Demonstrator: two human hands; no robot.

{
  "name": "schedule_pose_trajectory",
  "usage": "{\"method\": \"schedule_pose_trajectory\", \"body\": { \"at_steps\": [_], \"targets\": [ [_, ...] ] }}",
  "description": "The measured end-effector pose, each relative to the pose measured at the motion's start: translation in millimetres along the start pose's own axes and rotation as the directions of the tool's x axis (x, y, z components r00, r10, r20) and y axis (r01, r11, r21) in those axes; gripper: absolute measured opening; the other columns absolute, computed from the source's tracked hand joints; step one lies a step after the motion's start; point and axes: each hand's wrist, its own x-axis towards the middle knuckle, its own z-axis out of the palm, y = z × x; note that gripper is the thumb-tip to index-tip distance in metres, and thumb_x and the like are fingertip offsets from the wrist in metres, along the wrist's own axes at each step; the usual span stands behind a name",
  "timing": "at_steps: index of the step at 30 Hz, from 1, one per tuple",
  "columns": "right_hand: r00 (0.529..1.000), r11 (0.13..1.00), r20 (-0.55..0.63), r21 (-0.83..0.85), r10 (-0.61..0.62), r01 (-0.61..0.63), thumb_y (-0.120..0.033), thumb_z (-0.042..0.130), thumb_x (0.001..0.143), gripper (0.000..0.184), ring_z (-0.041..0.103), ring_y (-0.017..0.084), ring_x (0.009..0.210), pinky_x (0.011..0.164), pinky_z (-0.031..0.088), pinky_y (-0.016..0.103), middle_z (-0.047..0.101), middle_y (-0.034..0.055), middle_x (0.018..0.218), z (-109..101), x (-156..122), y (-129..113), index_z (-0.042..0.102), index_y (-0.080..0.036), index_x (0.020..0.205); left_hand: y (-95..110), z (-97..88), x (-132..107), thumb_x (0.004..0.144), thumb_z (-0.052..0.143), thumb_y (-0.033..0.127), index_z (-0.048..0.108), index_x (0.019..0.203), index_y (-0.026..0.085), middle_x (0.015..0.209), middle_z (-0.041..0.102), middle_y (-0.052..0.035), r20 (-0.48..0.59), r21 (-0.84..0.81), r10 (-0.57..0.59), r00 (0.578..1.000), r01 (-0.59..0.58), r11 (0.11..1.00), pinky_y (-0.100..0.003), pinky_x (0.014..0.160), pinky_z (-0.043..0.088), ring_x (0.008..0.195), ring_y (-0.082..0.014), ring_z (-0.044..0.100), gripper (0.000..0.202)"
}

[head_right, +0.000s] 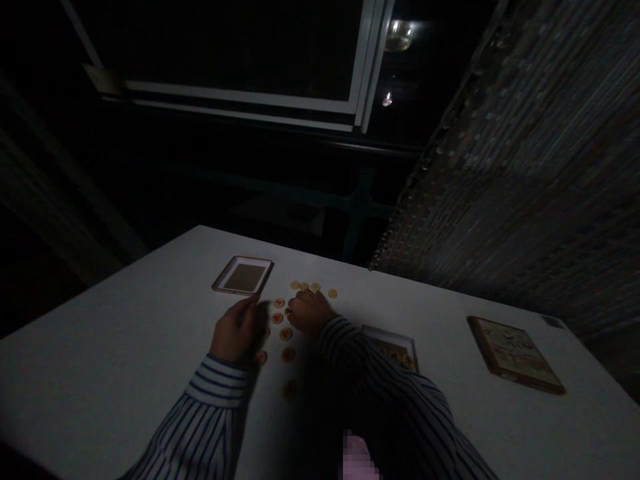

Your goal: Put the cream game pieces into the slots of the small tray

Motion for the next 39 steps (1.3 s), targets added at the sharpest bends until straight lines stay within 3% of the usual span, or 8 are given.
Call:
{"method": "schedule_pose_trajectory", "body": {
  "at_steps": [6,13,21,30,39],
  "targets": [
    [0.999,1.000,-0.031,0.005,0.012,-0.011,-0.032,0.043,0.079,0.025,0.049,0.021,0.093,0.075,0.036,0.032,0.058,0.0094,0.095,-4,-2,-1,0.057,-0.016,0.093,0,-0.7,-1,0.081,0.035,0.035,0.056,0.103,0.017,0.098,0.063,-0.0091,-0.035,-0.121,-0.093,0.995,0.088,0.989,-0.033,0.079,0.044,0.092,-0.0202,0.058,0.036],
    [0.985,0.999,-0.171,0.023,0.033,-0.029,-0.030,0.041,0.080,0.021,0.050,0.018,0.088,0.075,0.033,0.030,0.057,0.0082,0.095,-23,-16,-4,0.052,-0.016,0.091,10,0.2,-2,0.077,0.043,0.038,0.058,0.099,0.017,0.098,0.063,-0.0080,-0.019,-0.272,-0.127,0.992,0.117,0.955,-0.032,0.080,0.044,0.091,-0.0195,0.058,0.034],
    [0.958,0.998,-0.285,0.063,0.015,0.003,-0.030,0.047,0.077,0.021,0.049,0.018,0.086,0.073,0.032,0.029,0.058,0.0070,0.092,-32,-35,-6,0.049,-0.016,0.092,31,6.1,-9,0.073,0.051,0.040,0.061,0.093,0.015,0.092,0.065,-0.0069,0.147,-0.487,-0.088,0.985,0.149,0.861,-0.032,0.082,0.044,0.087,-0.0180,0.059,0.034],
    [0.945,0.996,-0.326,0.085,0.023,0.005,-0.032,0.044,0.080,0.019,0.050,0.016,0.083,0.073,0.032,0.028,0.060,0.0061,0.086,-46,-60,-5,0.052,-0.016,0.089,68,2.9,-12,0.070,0.055,0.038,0.062,0.090,0.014,0.089,0.067,-0.0073,0.271,-0.538,-0.073,0.960,0.213,0.815,-0.030,0.080,0.046,0.085,-0.0182,0.061,0.032],
    [0.938,0.993,-0.342,0.117,0.049,-0.009,-0.036,0.045,0.080,0.025,0.052,0.016,0.086,0.076,0.031,0.028,0.061,0.0063,0.085,-47,-85,6,0.055,-0.016,0.092,89,11.4,-20,0.068,0.057,0.034,0.064,0.086,0.013,0.087,0.068,-0.0073,0.337,-0.608,-0.060,0.940,0.266,0.748,-0.030,0.078,0.047,0.084,-0.0183,0.061,0.028]
  ]
}}
